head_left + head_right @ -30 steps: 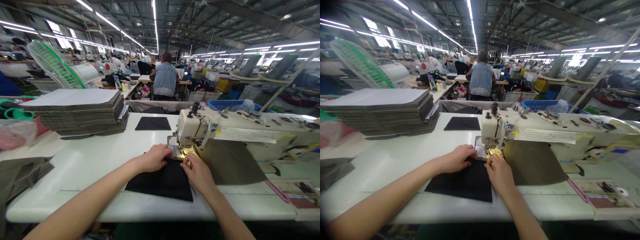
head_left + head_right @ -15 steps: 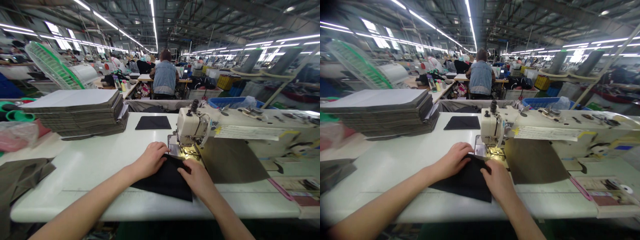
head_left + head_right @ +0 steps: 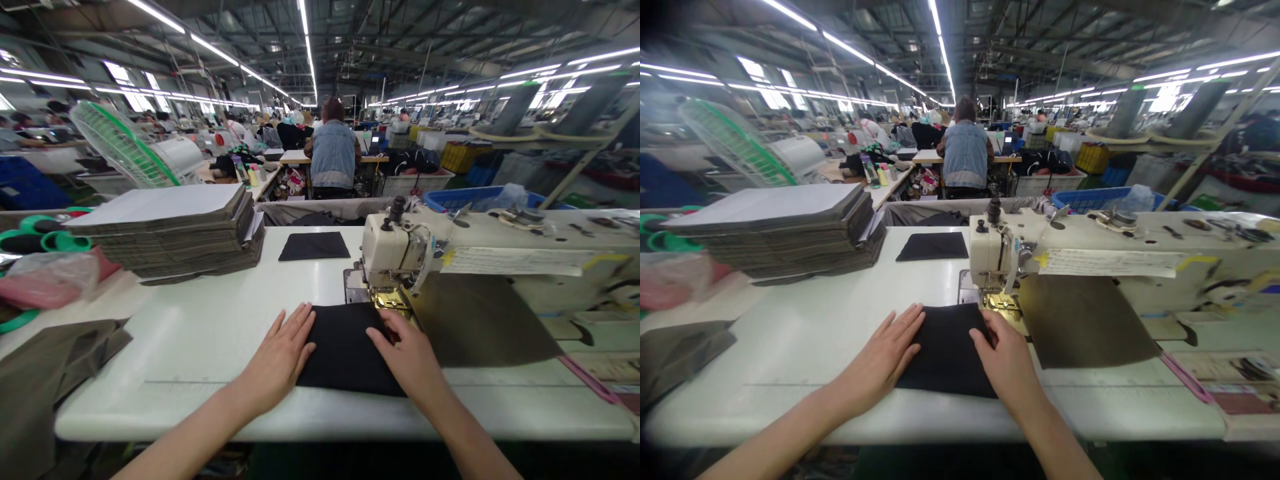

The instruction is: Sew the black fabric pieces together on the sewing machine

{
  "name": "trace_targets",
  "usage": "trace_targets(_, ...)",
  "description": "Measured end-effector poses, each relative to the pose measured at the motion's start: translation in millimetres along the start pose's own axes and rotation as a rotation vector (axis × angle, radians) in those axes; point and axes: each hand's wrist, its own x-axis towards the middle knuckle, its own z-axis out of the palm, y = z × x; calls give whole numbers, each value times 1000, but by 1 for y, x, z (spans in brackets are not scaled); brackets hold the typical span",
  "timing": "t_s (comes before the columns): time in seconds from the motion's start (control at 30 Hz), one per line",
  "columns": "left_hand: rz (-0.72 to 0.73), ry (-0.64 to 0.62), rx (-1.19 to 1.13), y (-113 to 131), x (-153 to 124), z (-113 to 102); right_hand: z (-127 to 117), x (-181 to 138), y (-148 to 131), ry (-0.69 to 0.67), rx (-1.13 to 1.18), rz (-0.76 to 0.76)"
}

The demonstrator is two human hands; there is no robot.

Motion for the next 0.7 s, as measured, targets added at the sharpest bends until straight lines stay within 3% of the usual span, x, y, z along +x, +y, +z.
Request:
trace_targets(0.2,31,45,6,-2,-1,2,-4,-5,-8,-145,-172,48)
trace_targets(0.3,39,57,26,-3,-1,4,-5,-8,-11,-94,-213,8)
trace_targets(0.43,48,85,20,-6,-1,7,0,-10,-7,-109,-98,30)
trace_targets(0.6,44,103,31,-10,-1,10,7,-9,9,80,-137,55)
trace_targets(0.7,49,116,31,-11,-1,12,6,-9,14,82,-134,10)
